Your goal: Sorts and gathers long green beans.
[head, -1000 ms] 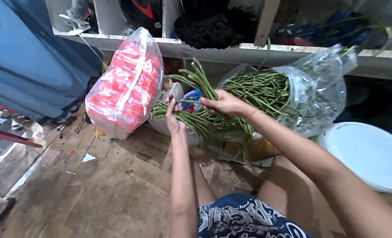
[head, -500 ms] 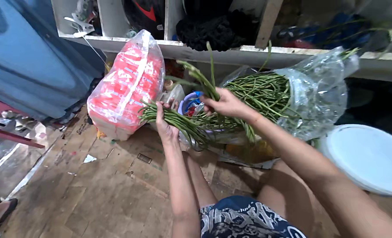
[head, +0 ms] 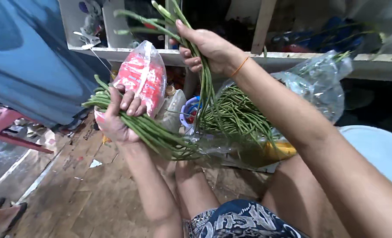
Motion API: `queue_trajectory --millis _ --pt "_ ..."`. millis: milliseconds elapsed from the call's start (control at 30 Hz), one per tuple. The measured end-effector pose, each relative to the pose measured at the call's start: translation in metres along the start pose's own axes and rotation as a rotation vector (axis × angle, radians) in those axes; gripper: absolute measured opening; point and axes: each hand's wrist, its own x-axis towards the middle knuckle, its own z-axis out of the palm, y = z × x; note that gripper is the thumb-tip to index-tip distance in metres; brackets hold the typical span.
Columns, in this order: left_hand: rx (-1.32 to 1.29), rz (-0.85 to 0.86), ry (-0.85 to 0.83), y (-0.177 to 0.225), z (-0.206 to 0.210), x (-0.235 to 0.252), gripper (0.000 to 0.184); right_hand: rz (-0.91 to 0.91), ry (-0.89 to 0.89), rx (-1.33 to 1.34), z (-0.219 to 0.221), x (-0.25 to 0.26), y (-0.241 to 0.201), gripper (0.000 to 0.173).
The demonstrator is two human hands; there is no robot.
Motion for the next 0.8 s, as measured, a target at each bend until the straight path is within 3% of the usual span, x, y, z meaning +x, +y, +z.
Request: queue_trajectory --millis 133,267,333,467,567,700,800 --pt "0.083 0.018 0.027 0.032 0.016 -0.007 0.039 -0.035 -0.179 0.225 -0.011 0.0 0.022 0.048" --pt "0.43 0.011 0.322 0.009 0.044 0.0 0.016 -0.033 -0.266 0.415 0.004 -0.007 0.038 0.049" --pt "0.482 -0.06 0.377 -0.006 0.047 0.007 0.021 -0.015 -0.301 0.412 0.014 -0.011 0.047 0.05" --pt "0.389 -0.09 0.373 -0.031 0.037 0.012 0.027 0.079 -0.215 0.093 0.04 -0.03 0.069 0.048" --pt "0.357 -0.032 0.38 -0.041 0.033 0.014 0.023 0.042 -0.139 -0.155 0.061 -0.053 0.082 0.043" --pt "0.424 0.068 0.471 -0.06 0.039 0.005 0.019 -0.23 0.108 -0.619 0.073 -0.07 0.108 0.033" --pt "0.557 0.019 0.479 -0.068 0.049 -0.011 0.026 -0.367 0.277 -0.965 0.074 -0.073 0.121 0.035"
